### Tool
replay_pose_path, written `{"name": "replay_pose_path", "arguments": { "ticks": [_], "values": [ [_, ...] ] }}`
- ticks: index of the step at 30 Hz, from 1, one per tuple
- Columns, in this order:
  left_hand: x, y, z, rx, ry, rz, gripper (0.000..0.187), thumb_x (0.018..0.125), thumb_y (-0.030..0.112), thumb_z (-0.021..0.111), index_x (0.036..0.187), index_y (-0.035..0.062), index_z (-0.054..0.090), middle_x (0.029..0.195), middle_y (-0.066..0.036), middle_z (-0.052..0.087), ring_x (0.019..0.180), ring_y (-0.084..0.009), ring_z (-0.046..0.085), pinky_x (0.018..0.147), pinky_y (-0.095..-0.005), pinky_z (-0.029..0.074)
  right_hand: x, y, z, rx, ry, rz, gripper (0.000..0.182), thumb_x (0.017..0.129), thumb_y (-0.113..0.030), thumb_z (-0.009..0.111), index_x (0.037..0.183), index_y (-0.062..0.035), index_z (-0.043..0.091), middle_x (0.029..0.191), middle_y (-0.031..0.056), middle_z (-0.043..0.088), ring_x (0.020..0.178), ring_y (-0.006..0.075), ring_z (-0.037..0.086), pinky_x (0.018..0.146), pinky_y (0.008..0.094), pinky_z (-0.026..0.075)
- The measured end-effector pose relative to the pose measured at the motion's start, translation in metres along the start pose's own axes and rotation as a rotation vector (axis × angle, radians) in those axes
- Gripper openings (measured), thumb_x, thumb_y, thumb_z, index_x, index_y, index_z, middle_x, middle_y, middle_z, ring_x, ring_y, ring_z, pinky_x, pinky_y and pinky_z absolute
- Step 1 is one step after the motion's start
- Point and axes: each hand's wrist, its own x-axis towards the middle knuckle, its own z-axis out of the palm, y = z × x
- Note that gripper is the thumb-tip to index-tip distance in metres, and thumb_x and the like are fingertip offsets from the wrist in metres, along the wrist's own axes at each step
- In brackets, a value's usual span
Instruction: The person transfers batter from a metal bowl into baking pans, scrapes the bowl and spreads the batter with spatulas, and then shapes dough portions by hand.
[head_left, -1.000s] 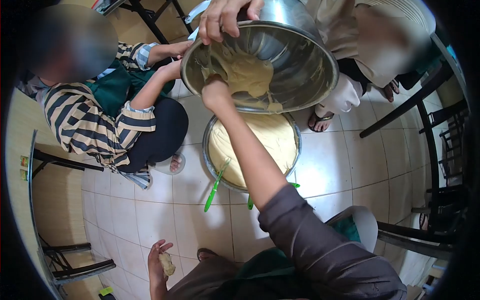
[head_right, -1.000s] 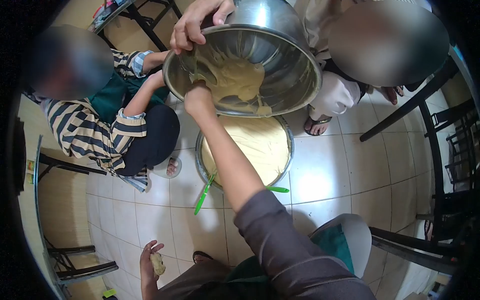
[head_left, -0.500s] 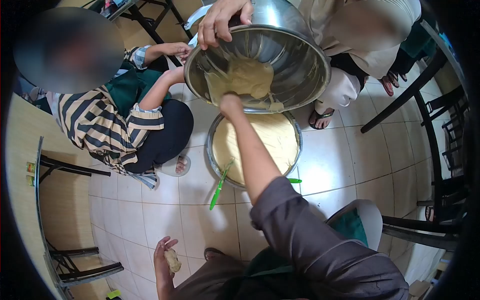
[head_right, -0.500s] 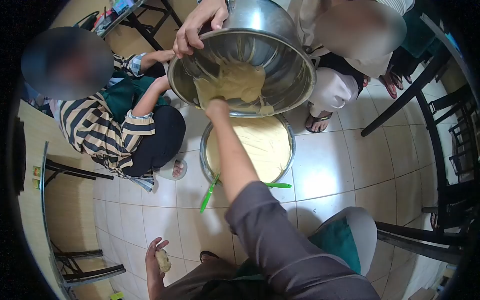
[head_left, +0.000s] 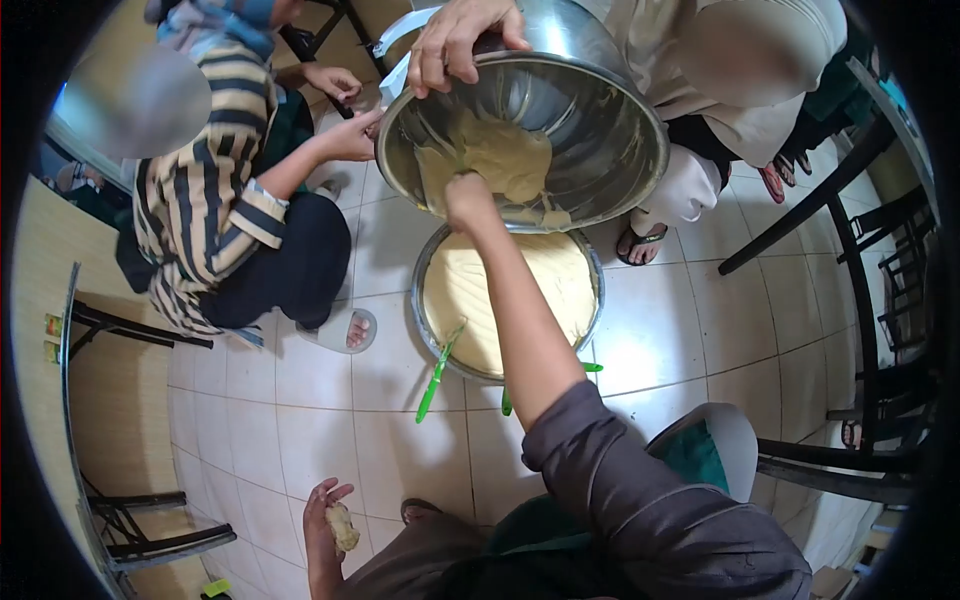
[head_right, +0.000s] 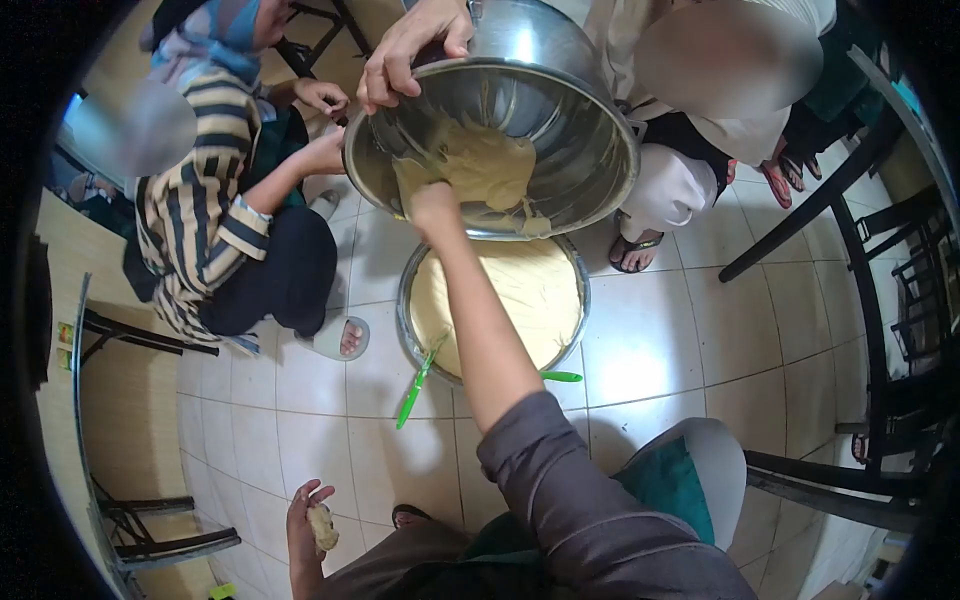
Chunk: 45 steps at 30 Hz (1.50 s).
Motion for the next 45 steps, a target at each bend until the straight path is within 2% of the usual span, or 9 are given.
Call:
{"name": "replay_pose_path", "arguments": {
  "ticks": [2,6,8,11,15,17,23,32,45],
  "values": [
    [0.001,-0.004,-0.002,-0.023,0.040,-0.014,0.034,0.097,0.030,0.041,0.114,0.0034,0.052,0.096,-0.012,0.064,0.058,-0.0065,0.049,0.048,-0.0205,0.040,-0.015,-0.041,0.003,1.001,0.455,0.195,0.023,0.084,-0.011,0.048,0.093,0.0066,0.061,0.090,0.0280,0.062,0.087,0.0408,0.060,0.078,0.0411,0.048],
    [-0.001,0.001,-0.004,-0.060,0.100,-0.007,0.035,0.097,0.032,0.040,0.115,0.0036,0.051,0.096,-0.012,0.064,0.056,-0.0070,0.049,0.048,-0.0205,0.040,-0.024,-0.046,0.072,0.789,0.400,0.124,0.025,0.090,-0.012,0.040,0.097,0.0067,0.055,0.089,0.0290,0.062,0.087,0.0423,0.059,0.077,0.0438,0.047],
    [-0.005,0.003,-0.006,-0.008,0.078,-0.015,0.035,0.097,0.032,0.040,0.115,0.0036,0.051,0.096,-0.012,0.064,0.057,-0.0070,0.049,0.048,-0.0206,0.040,-0.031,-0.034,0.078,1.267,0.347,0.644,0.024,0.088,-0.011,0.042,0.096,0.0069,0.055,0.088,0.0260,0.063,0.090,0.0397,0.060,0.078,0.0444,0.047],
    [-0.009,-0.001,-0.007,0.002,0.071,-0.007,0.034,0.097,0.031,0.040,0.115,0.0038,0.051,0.096,-0.011,0.064,0.058,-0.0066,0.049,0.049,-0.0206,0.041,-0.053,-0.019,0.048,0.785,0.416,0.304,0.024,0.087,-0.009,0.041,0.089,0.0065,0.060,0.092,0.0265,0.063,0.090,0.0404,0.060,0.079,0.0452,0.048],
    [-0.011,-0.005,-0.012,0.047,0.095,0.005,0.038,0.095,0.032,0.040,0.119,0.0039,0.049,0.100,-0.012,0.064,0.060,-0.0079,0.052,0.048,-0.0211,0.042,0.004,-0.042,0.039,0.905,0.526,0.317,0.021,0.085,-0.007,0.043,0.085,0.0061,0.060,0.090,0.0265,0.062,0.090,0.0406,0.060,0.078,0.0445,0.048],
    [-0.011,-0.005,-0.012,0.051,0.068,0.045,0.038,0.095,0.032,0.039,0.119,0.0036,0.049,0.100,-0.012,0.064,0.058,-0.0077,0.052,0.047,-0.0209,0.042,0.023,-0.002,0.112,0.563,0.290,0.233,0.026,0.090,-0.014,0.042,0.089,0.0073,0.057,0.089,0.0291,0.061,0.085,0.0416,0.060,0.076,0.0459,0.047],
    [-0.011,-0.004,-0.012,0.044,0.060,0.042,0.034,0.096,0.030,0.041,0.116,0.0037,0.051,0.098,-0.011,0.064,0.057,-0.0056,0.047,0.049,-0.0200,0.039,-0.080,-0.034,0.049,1.134,0.408,0.413,0.023,0.090,-0.012,0.044,0.097,0.0080,0.052,0.084,0.0315,0.059,0.086,0.0426,0.060,0.075,0.0459,0.048],
    [-0.001,0.000,-0.010,0.038,0.006,0.101,0.034,0.095,0.031,0.045,0.114,0.0046,0.053,0.097,-0.010,0.065,0.057,-0.0050,0.046,0.049,-0.0192,0.038,-0.102,-0.041,0.100,1.029,0.282,0.680,0.032,0.096,-0.022,0.032,0.097,0.0063,0.048,0.087,0.0313,0.059,0.088,0.0463,0.058,0.074,0.0501,0.045],
    [0.001,-0.003,-0.011,0.046,-0.003,0.112,0.035,0.095,0.033,0.045,0.115,0.0054,0.052,0.096,-0.010,0.065,0.057,-0.0057,0.048,0.049,-0.0199,0.039,-0.133,-0.071,0.111,0.962,0.279,0.582,0.032,0.098,-0.024,0.030,0.097,0.0048,0.042,0.079,0.0315,0.059,0.077,0.0468,0.059,0.069,0.0532,0.045]
  ]
}}
